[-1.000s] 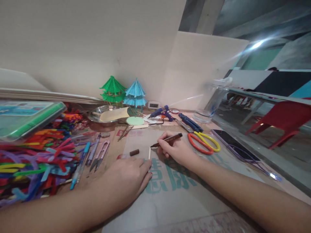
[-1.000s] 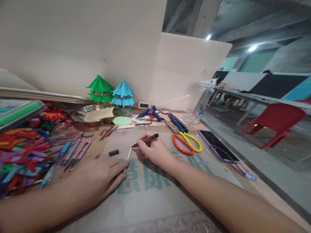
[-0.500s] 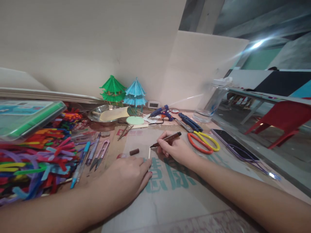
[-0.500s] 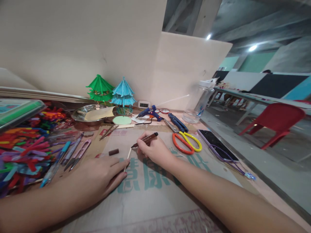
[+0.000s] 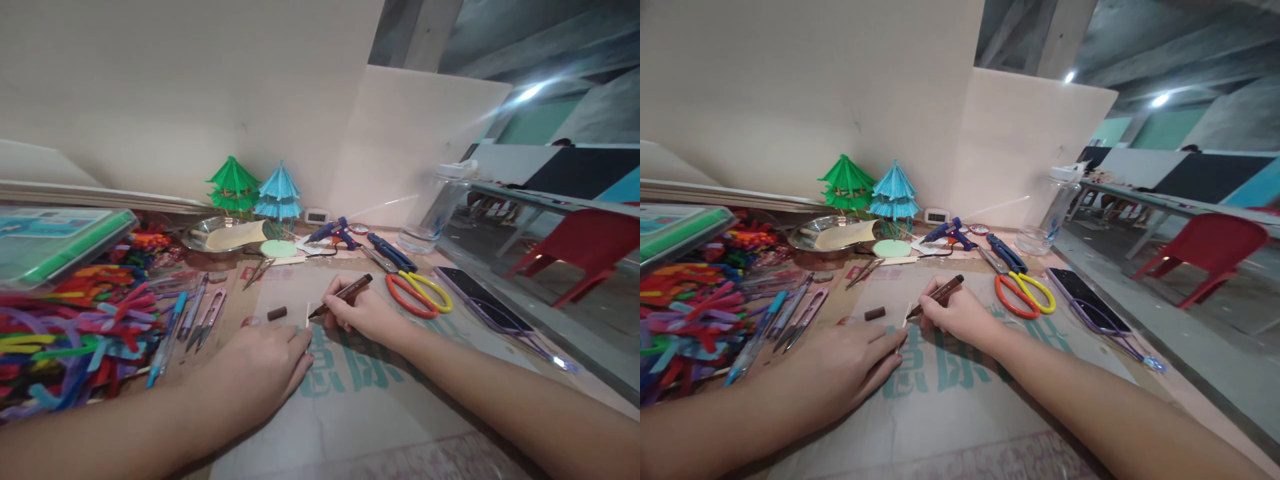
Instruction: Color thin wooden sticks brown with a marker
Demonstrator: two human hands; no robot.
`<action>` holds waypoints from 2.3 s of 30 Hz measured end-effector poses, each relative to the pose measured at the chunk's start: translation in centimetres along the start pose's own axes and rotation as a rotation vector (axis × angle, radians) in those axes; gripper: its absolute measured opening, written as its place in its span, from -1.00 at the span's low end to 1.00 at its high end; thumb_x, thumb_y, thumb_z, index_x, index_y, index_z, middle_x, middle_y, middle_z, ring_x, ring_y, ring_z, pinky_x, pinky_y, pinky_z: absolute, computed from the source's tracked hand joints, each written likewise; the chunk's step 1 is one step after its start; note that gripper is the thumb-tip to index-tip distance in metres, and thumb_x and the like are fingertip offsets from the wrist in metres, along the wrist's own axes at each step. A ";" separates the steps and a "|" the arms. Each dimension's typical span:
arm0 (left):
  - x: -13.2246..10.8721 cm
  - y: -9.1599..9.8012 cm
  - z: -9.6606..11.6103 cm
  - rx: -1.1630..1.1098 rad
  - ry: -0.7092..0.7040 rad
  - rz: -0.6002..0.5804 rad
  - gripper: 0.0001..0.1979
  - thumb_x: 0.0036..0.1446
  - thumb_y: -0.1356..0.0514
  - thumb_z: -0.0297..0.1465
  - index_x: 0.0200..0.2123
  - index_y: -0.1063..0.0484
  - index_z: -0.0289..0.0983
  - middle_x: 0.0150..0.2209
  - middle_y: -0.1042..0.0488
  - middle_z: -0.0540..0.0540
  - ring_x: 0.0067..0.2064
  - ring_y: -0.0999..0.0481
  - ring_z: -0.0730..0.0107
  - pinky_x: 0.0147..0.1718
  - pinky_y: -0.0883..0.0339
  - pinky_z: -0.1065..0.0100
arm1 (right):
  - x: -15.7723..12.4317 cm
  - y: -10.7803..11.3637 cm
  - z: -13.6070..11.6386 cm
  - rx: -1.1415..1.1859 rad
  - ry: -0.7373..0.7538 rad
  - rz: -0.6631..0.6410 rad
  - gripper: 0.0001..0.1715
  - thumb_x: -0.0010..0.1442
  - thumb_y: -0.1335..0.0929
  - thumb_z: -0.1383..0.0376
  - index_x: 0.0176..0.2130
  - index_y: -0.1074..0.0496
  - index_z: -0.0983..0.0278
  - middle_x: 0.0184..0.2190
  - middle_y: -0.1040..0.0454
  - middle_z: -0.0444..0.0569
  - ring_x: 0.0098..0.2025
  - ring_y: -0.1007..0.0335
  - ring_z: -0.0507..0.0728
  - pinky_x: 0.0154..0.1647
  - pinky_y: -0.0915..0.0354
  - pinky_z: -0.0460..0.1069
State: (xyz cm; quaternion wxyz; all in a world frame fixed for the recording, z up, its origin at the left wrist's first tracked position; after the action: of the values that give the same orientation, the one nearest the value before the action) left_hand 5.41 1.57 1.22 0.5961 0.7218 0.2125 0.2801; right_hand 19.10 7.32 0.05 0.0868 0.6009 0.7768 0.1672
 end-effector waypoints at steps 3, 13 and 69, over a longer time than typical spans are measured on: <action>0.0 -0.2 -0.2 -0.020 0.020 -0.023 -0.78 0.29 -0.04 -0.36 -0.17 -0.47 -0.26 -0.34 -0.54 -0.14 -0.32 -0.54 0.14 -0.35 -0.43 0.20 | -0.1 -0.2 0.0 0.020 0.008 -0.031 -0.81 0.09 -0.32 0.20 -0.42 -0.23 0.23 -0.67 -0.42 -0.22 -0.72 -0.13 -0.07 -0.70 -0.08 -0.17; 0.3 0.2 -1.6 -0.208 0.024 0.096 -0.68 0.18 -0.22 -0.20 -0.06 -0.42 -0.25 -0.18 -0.49 -0.15 -0.13 -0.48 0.12 -0.16 -0.38 0.16 | 0.4 0.8 0.0 0.127 0.094 0.133 -0.77 0.14 -0.31 0.13 -0.37 -0.24 0.23 -0.65 -0.37 -0.23 -0.70 -0.17 -0.06 -0.68 -0.13 -0.14; 1.8 -1.4 -4.7 -0.505 0.132 0.090 -0.10 -0.18 -0.33 0.10 0.17 -0.24 -0.24 0.16 -0.32 -0.30 0.17 -0.29 -0.17 0.12 -0.21 -0.11 | 0.2 0.1 -0.1 0.184 0.091 0.008 -0.76 0.10 -0.35 0.15 -0.31 -0.28 0.24 -0.59 -0.41 -0.20 -0.59 -0.31 0.00 -0.53 -0.26 -0.08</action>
State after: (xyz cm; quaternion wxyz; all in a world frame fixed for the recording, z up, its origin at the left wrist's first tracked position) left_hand 3.68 6.49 0.76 0.7289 0.5392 0.1421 0.3972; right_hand 19.05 7.55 0.19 -0.0048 0.6014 0.7895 0.1228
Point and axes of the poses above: each hand's wrist, its own x-axis towards the middle knuckle, its own y-axis out of the back of the hand, z = x × y, the point moved 6 cm from there along x, towards the middle knuckle
